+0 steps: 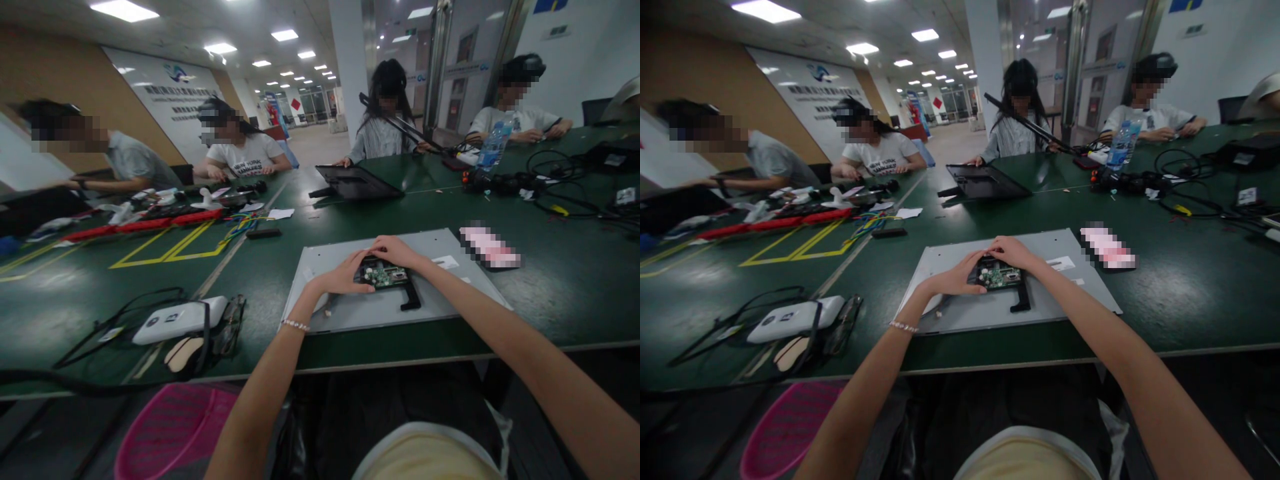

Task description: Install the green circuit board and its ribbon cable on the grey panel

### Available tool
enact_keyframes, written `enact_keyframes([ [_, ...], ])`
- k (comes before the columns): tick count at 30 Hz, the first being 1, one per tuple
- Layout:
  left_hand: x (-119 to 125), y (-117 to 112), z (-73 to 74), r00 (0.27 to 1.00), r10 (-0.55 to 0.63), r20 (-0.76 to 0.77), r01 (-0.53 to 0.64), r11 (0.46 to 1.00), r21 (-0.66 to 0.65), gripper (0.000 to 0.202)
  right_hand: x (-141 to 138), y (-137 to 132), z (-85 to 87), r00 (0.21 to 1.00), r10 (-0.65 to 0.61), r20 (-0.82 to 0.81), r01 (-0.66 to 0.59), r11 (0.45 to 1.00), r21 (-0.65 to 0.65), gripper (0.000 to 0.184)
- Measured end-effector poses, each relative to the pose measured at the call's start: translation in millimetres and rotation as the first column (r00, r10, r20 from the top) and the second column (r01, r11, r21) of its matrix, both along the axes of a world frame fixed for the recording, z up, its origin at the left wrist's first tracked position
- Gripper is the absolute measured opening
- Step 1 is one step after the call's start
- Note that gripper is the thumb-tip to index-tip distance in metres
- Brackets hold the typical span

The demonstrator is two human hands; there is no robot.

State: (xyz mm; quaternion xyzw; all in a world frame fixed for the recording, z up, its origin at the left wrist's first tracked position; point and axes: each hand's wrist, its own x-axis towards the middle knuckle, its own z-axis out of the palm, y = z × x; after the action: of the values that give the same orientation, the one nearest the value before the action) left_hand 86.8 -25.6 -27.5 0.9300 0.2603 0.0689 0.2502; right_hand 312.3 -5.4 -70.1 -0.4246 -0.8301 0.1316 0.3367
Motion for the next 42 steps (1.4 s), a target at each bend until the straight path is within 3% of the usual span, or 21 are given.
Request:
enact_keyframes([
  [7,0.2,-0.4,0.3,1.000,0.020,-0.024,-0.020,1.000,-0.003,0.107,-0.8,1.2,-0.5,1.000,0.015,-0.005,-0.015,0.999,-0.039,0.030],
  [19,1.0,0.2,-0.8,1.000,0.013,-0.006,-0.013,1.000,-0.001,0.108,-1.7,2.7,2.6,1.000,0.001,-0.022,-0.003,0.996,-0.092,0.018],
  [31,1.2,-0.7,0.6,1.000,0.006,-0.010,-0.006,1.000,0.002,0.106,-2.9,-0.3,2.1,1.000,-0.013,0.023,0.012,0.999,0.031,0.024],
  [35,0.9,0.2,-0.6,1.000,0.005,-0.004,-0.005,1.000,0.003,0.107,-1.9,2.9,-0.3,0.998,-0.009,0.070,0.008,1.000,0.007,0.032],
  [42,1.0,1.9,-1.2,0.999,-0.043,0.032,0.042,0.999,0.019,0.106,-3.5,5.3,2.4,1.000,-0.015,0.024,0.017,0.998,-0.057,0.024],
])
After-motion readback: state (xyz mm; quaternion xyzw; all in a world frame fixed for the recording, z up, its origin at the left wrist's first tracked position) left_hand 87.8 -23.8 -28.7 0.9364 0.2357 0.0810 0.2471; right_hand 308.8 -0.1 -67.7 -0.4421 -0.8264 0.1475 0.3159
